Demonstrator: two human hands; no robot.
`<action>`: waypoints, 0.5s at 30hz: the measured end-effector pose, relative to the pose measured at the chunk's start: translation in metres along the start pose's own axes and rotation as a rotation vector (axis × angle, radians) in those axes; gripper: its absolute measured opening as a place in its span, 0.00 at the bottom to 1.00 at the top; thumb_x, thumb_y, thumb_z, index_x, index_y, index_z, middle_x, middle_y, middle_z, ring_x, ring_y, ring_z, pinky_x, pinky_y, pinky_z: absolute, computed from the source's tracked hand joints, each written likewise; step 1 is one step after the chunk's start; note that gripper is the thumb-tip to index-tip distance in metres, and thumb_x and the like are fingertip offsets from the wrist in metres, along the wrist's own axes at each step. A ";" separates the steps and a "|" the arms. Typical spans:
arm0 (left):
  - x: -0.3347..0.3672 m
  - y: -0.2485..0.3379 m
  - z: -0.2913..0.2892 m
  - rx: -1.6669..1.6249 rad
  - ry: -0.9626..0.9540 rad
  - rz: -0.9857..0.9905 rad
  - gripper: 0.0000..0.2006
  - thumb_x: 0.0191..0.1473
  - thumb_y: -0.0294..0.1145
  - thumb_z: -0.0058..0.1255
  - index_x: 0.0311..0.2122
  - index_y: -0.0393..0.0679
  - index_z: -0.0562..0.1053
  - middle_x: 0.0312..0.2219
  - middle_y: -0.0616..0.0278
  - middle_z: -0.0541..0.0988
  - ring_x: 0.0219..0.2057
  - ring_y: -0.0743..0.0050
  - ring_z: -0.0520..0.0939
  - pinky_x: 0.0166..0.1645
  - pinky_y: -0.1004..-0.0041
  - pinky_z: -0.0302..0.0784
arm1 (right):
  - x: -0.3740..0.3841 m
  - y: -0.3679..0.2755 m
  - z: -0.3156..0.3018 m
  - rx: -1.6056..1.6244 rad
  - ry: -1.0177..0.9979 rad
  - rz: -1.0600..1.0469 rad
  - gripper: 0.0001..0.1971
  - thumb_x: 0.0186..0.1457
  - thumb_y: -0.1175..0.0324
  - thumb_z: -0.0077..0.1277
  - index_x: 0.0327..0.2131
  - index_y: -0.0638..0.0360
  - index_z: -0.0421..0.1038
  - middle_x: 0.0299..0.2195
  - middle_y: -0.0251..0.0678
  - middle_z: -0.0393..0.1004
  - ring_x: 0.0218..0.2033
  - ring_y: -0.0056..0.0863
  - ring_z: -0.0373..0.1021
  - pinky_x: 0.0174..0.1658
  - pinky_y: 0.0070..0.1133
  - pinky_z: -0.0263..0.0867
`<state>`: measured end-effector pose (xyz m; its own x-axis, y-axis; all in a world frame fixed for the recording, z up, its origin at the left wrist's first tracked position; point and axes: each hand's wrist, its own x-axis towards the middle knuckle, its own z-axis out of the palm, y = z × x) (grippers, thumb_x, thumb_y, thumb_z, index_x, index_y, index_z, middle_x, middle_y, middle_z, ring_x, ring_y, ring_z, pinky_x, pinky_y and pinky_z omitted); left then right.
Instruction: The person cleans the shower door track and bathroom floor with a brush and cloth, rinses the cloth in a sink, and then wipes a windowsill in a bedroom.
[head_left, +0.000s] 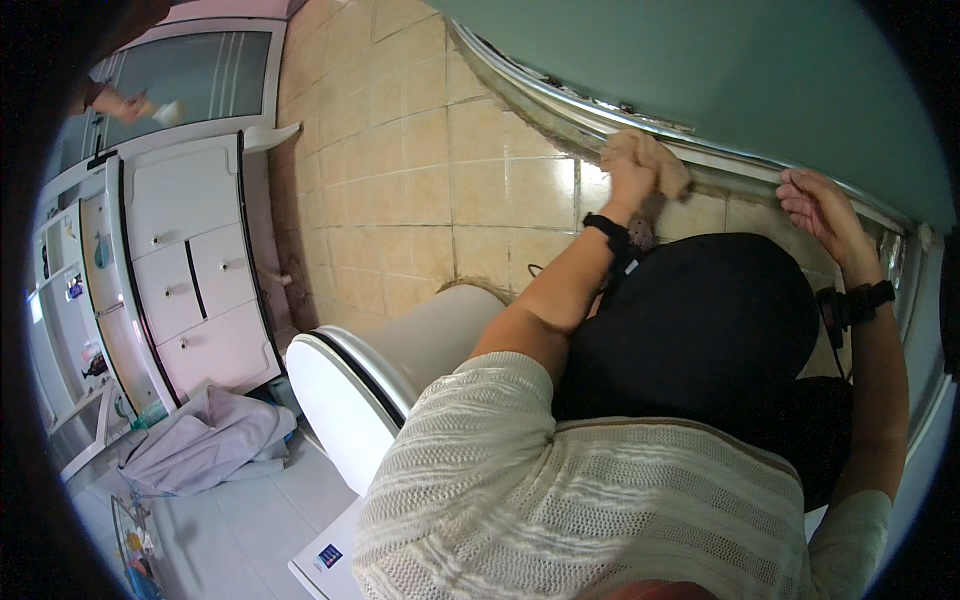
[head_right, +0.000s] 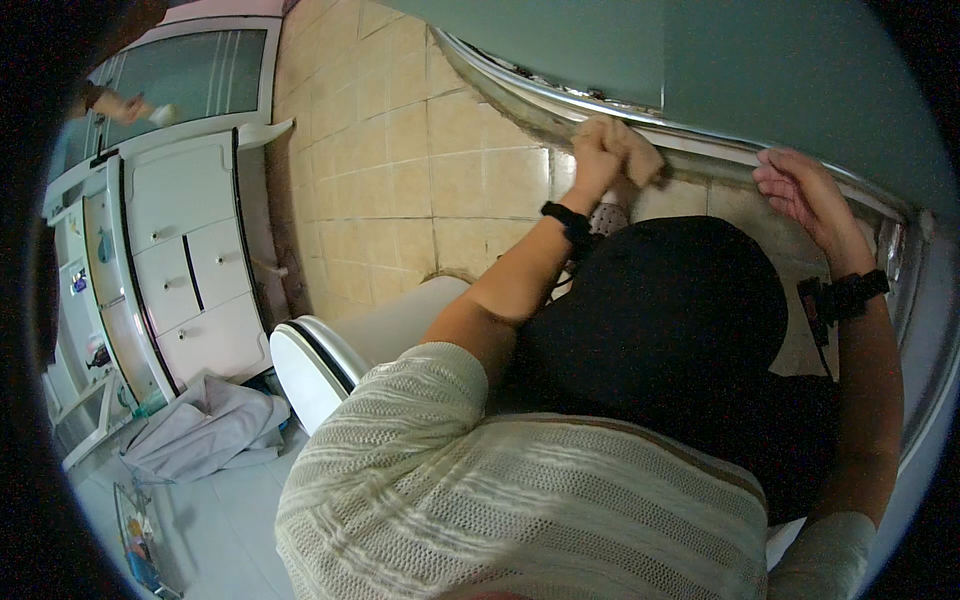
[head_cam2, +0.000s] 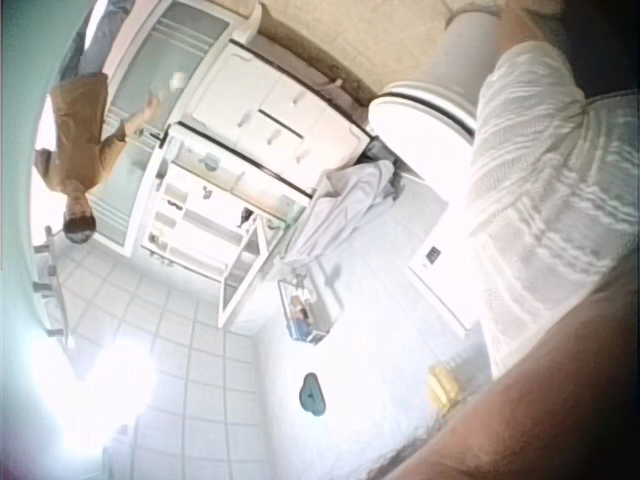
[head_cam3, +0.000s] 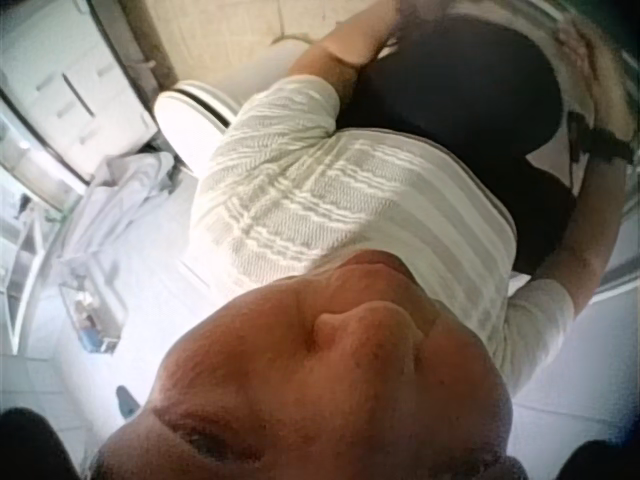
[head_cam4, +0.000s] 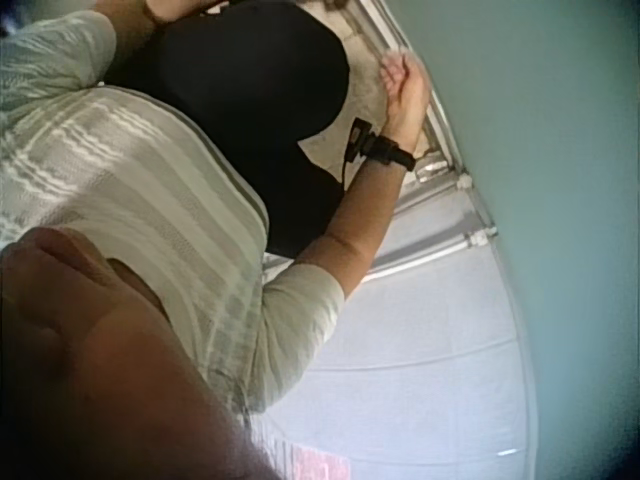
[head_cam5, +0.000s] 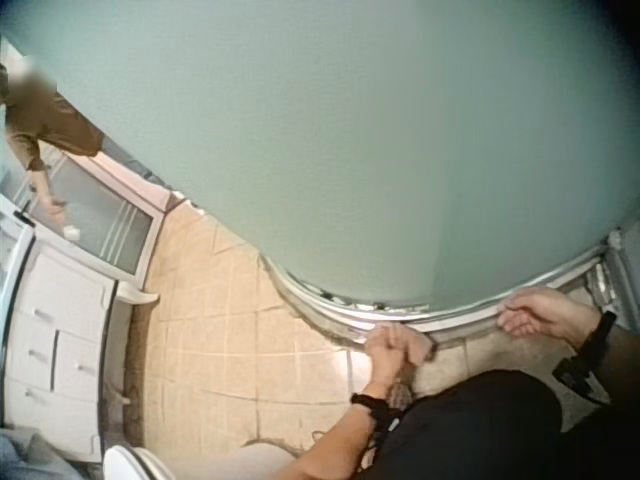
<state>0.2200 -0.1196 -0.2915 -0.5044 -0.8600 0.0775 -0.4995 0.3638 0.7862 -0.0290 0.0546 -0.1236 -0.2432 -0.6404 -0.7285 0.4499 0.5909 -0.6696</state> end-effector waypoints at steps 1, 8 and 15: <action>0.001 -0.005 -0.004 -0.113 0.043 -0.158 0.12 0.46 0.27 0.50 0.36 0.32 0.67 0.28 0.46 0.75 0.32 0.56 0.76 0.39 0.66 0.72 | -0.001 0.001 -0.005 -0.015 0.017 0.002 0.12 0.58 0.62 0.45 0.40 0.59 0.69 0.28 0.28 0.75 0.26 0.12 0.71 0.28 0.09 0.68; 0.036 -0.045 -0.069 -0.200 0.268 -0.409 0.20 0.47 0.28 0.49 0.45 0.33 0.62 0.32 0.44 0.75 0.35 0.53 0.77 0.41 0.66 0.72 | -0.028 -0.003 -0.018 0.000 0.036 -0.049 0.12 0.58 0.61 0.45 0.39 0.58 0.69 0.29 0.29 0.74 0.28 0.13 0.70 0.32 0.11 0.67; 0.014 0.018 0.009 0.017 0.018 -0.423 0.30 0.44 0.33 0.52 0.51 0.33 0.55 0.43 0.30 0.66 0.48 0.39 0.67 0.53 0.62 0.62 | -0.028 0.012 -0.029 -0.009 0.024 -0.032 0.13 0.58 0.60 0.44 0.39 0.59 0.68 0.28 0.29 0.74 0.28 0.14 0.70 0.32 0.13 0.67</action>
<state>0.1976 -0.1217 -0.2822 -0.2399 -0.9408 -0.2395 -0.6717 -0.0172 0.7407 -0.0414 0.0943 -0.1154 -0.2785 -0.6470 -0.7098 0.4339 0.5746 -0.6940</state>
